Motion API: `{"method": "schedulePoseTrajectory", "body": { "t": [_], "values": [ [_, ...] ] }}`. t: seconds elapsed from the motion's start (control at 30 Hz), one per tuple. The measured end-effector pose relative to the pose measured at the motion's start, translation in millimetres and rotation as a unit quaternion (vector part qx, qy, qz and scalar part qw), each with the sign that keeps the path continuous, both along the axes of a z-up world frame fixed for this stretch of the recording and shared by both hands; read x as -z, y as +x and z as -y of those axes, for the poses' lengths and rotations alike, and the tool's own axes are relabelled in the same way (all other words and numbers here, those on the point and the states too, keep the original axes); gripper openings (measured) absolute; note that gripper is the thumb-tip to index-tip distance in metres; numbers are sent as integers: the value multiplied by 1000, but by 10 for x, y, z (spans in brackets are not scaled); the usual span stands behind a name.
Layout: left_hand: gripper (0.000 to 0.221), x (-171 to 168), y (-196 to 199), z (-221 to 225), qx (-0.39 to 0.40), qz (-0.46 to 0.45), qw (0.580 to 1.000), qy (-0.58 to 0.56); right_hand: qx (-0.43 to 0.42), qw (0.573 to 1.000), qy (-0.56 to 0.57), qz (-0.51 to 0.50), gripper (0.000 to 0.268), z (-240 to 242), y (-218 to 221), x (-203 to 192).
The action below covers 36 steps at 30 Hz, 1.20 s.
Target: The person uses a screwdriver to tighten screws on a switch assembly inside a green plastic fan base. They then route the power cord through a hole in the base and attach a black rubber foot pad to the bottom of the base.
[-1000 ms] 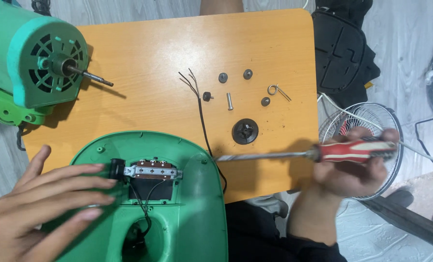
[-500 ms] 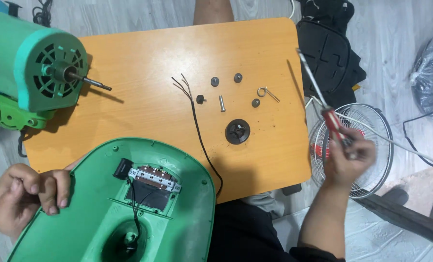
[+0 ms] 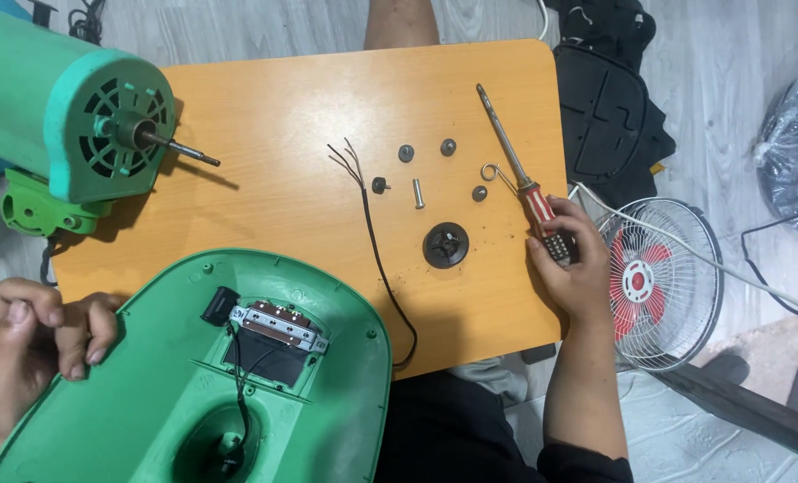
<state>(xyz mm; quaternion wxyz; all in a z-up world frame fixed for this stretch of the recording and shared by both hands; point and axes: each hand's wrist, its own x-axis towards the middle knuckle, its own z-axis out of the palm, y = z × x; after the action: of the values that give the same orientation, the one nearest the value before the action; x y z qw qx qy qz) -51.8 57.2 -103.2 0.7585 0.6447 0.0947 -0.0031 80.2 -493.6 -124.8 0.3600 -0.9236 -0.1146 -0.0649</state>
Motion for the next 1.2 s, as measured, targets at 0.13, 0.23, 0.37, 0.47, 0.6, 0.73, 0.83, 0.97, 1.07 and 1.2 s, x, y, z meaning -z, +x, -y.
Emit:
{"method": "schedulePoseTrajectory", "body": {
  "t": [0.13,0.23,0.37,0.47,0.6,0.73,0.83,0.97,1.07,1.2],
  "values": [
    [24,83,-2,-38,-26,11,999,-22,6,999,-13,42,33,-177,-15,-160],
    [24,123,-17,-61,-25,21,999,-34,-20,996,-50,73,25,-513,13,-362],
    [24,134,35,-47,-20,50,997,-54,-157,975,-134,85,16,-1367,146,-860],
    [22,174,-2,-103,-13,43,996,-83,-223,944,-203,137,22,-1655,319,-727],
    [25,90,-2,-61,1,42,997,-72,-231,925,-234,191,24,-2042,677,-636],
    [25,96,-18,-54,-13,29,998,-56,-218,878,-358,232,56,-2138,942,-223],
    [24,138,-19,-66,-37,28,997,-60,-249,886,-349,179,37,-2213,912,-213],
    [22,145,-14,10,-92,23,994,-48,-310,927,-199,68,6,-2157,743,-510],
    [22,270,-77,-87,-90,24,991,-101,-353,924,-146,-25,12,-2021,653,-770],
    [23,281,-61,-101,-108,22,992,-68,-381,912,-58,-139,15,-1650,388,-1149]
  ]
}}
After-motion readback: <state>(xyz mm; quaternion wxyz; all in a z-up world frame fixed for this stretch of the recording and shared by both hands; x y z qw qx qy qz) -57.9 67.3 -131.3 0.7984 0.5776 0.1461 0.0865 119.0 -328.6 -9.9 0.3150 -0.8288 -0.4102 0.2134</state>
